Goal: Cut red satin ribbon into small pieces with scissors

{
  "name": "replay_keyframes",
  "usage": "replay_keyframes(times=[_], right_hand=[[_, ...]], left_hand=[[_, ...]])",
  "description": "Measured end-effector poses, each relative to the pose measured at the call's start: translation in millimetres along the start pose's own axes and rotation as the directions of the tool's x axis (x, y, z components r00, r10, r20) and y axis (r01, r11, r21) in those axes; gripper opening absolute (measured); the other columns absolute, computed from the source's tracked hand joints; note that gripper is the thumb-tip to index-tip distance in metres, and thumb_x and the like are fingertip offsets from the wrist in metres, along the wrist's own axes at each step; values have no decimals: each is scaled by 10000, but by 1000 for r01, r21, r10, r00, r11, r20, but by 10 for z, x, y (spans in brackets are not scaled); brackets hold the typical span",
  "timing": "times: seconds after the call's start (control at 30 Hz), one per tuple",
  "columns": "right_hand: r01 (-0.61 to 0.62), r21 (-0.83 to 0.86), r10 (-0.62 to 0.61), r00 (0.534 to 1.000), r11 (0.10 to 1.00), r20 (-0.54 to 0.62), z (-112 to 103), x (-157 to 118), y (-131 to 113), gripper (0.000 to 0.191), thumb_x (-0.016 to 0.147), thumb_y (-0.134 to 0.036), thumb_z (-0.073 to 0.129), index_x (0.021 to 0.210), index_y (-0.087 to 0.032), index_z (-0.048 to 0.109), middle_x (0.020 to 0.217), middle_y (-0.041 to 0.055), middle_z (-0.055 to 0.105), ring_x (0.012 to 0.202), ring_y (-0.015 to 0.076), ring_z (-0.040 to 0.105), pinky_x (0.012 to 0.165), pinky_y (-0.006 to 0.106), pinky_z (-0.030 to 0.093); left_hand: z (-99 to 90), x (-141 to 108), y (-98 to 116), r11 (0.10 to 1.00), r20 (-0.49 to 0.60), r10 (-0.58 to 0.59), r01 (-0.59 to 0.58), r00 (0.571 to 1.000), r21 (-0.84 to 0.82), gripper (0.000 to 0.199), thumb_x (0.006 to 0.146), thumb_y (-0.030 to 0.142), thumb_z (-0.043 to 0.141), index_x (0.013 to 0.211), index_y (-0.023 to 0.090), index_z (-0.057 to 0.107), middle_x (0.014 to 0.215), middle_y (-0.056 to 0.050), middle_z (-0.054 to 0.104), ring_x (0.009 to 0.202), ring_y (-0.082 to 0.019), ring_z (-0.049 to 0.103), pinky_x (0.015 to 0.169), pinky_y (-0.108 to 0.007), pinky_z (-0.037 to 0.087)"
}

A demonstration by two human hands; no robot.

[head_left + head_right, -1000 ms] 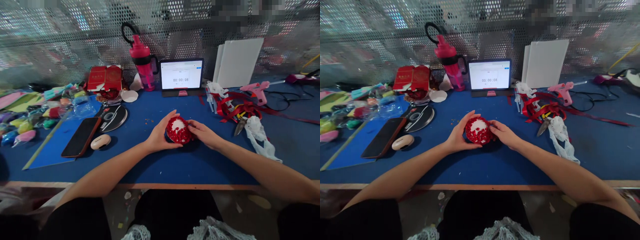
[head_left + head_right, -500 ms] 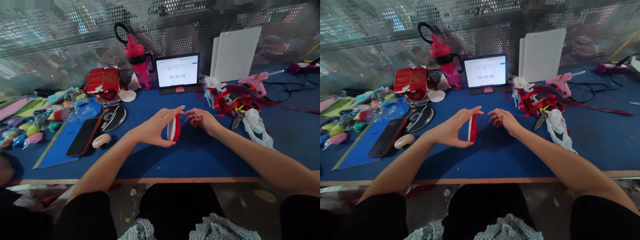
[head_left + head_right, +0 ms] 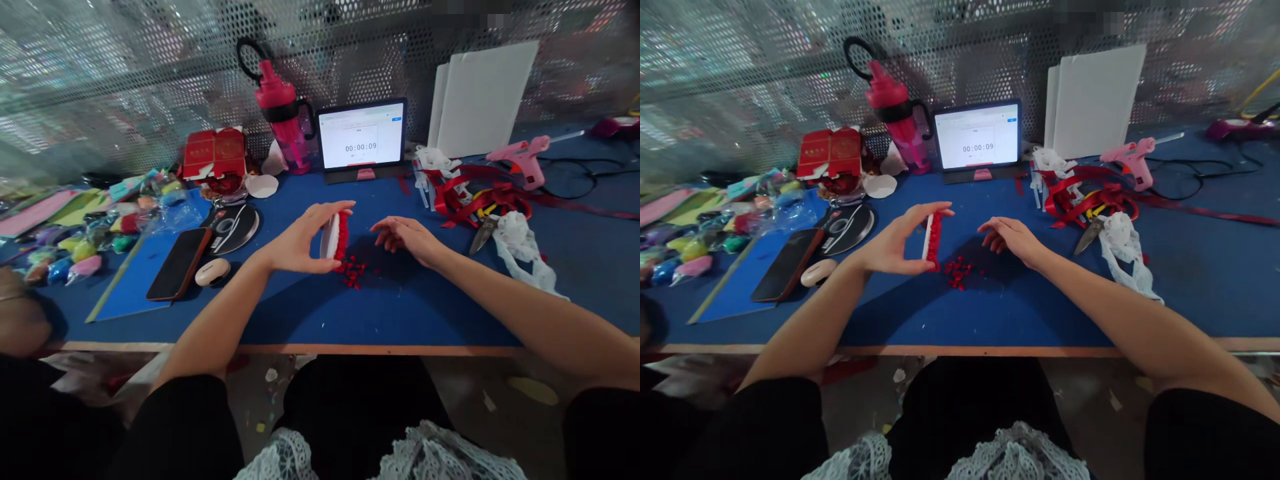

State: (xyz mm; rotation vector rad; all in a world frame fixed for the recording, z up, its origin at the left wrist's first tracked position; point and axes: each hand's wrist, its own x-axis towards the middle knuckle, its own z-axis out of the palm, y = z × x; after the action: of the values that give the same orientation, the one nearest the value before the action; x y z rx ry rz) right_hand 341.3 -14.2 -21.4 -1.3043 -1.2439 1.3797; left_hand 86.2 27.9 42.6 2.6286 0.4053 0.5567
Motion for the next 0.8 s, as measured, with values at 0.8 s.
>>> replay_keyframes(times=[0.8], right_hand=[[186, -108, -189, 982, 977, -25, 152, -88, 11, 446, 745, -400, 673, 1121, -178, 581, 829, 14, 630, 645, 101, 540, 609, 264, 474]], left_hand=[[693, -43, -387, 979, -426, -172, 105, 888, -177, 981, 556, 595, 821, 1312, 231, 312, 1362, -177, 425, 1294, -324, 475, 1082, -513, 406]])
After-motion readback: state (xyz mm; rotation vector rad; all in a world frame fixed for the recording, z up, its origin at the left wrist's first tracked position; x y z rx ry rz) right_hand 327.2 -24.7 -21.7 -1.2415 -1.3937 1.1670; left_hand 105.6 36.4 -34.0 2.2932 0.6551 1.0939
